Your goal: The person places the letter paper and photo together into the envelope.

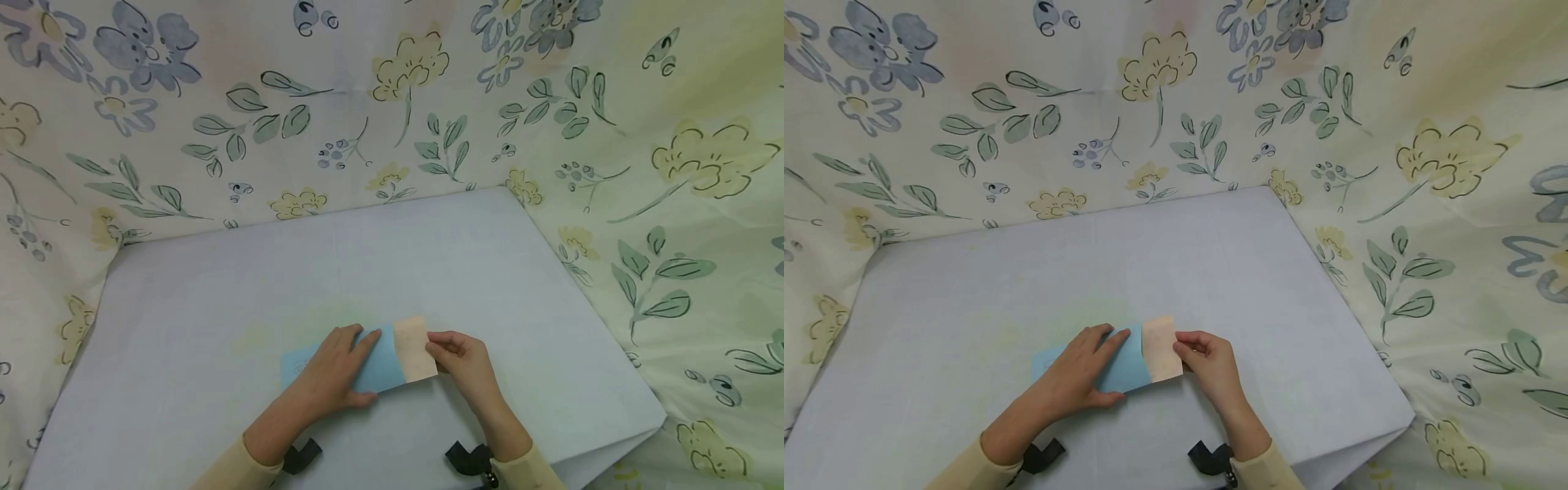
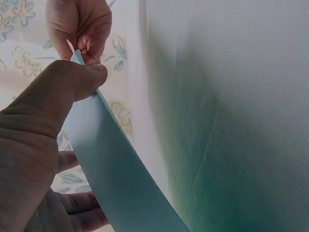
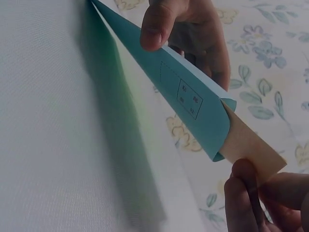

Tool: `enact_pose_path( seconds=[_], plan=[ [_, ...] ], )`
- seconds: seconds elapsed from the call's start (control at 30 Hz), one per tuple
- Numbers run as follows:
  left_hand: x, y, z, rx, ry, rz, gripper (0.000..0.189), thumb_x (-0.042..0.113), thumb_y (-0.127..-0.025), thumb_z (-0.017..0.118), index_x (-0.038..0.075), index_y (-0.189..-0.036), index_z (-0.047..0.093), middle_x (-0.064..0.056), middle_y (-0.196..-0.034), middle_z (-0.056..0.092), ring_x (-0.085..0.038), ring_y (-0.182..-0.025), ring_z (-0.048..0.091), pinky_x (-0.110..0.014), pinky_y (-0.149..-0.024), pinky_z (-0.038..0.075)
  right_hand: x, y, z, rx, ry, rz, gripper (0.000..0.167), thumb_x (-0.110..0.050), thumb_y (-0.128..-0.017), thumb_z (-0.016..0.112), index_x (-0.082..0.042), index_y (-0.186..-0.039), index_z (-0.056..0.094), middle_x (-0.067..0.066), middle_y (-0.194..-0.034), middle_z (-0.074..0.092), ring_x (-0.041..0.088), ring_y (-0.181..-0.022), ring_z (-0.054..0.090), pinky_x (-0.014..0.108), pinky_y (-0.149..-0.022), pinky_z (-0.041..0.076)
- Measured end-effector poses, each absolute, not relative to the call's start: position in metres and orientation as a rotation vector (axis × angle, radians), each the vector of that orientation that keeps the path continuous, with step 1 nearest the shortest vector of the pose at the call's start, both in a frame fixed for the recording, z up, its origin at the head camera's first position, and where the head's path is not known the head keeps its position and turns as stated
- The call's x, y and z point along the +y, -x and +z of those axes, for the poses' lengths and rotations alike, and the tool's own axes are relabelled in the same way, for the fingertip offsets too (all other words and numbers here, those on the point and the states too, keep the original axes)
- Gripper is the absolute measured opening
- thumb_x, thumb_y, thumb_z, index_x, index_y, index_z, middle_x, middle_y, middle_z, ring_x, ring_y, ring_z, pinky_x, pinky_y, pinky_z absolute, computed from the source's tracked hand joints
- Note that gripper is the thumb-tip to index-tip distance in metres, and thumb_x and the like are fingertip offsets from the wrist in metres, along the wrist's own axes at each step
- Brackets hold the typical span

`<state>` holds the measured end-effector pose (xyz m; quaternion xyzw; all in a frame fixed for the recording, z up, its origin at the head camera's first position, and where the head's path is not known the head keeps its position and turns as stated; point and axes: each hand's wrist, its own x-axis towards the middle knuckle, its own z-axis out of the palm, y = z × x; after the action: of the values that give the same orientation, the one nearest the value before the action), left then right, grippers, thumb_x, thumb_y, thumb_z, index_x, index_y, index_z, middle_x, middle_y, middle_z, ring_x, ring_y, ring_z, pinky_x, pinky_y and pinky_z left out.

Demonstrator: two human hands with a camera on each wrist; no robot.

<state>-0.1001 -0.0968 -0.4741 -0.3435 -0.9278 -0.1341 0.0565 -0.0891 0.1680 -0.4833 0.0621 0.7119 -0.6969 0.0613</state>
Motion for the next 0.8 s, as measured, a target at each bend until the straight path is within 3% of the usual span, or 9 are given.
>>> enact_pose_path(
  seconds=[0.6, 0.8],
  plan=[
    [-0.0936, 0.1012, -0.4744, -2.764, 1.093, -0.494, 0.105, 0.049, -0.067, 0.093, 0.001, -0.149, 0.047, -0.024, -0.135, 0.051, -0.039, -0.121, 0.053, -0.052, -0.100, 0.047, 0.1677, 0.0912, -0.4854, 2.255, -0.143, -2.070, 0.019, -0.006, -0.094, 0.074, -0.001, -0.113, 0.076, 0.012, -0.103, 0.074, 0.024, -0.086, 0.072, 0.030, -0.070, 0.059],
    [-0.0930, 0.1008, -0.4764, -2.798, 1.102, -0.422, 0.109, 0.055, -0.067, 0.091, 0.001, -0.150, 0.046, -0.023, -0.139, 0.050, -0.038, -0.122, 0.052, -0.051, -0.102, 0.046, 0.1686, 0.0917, -0.4878, 2.216, -0.171, -2.080, 0.022, -0.007, -0.095, 0.072, -0.001, -0.116, 0.072, 0.014, -0.099, 0.072, 0.024, -0.084, 0.071, 0.030, -0.070, 0.059]
  ],
)
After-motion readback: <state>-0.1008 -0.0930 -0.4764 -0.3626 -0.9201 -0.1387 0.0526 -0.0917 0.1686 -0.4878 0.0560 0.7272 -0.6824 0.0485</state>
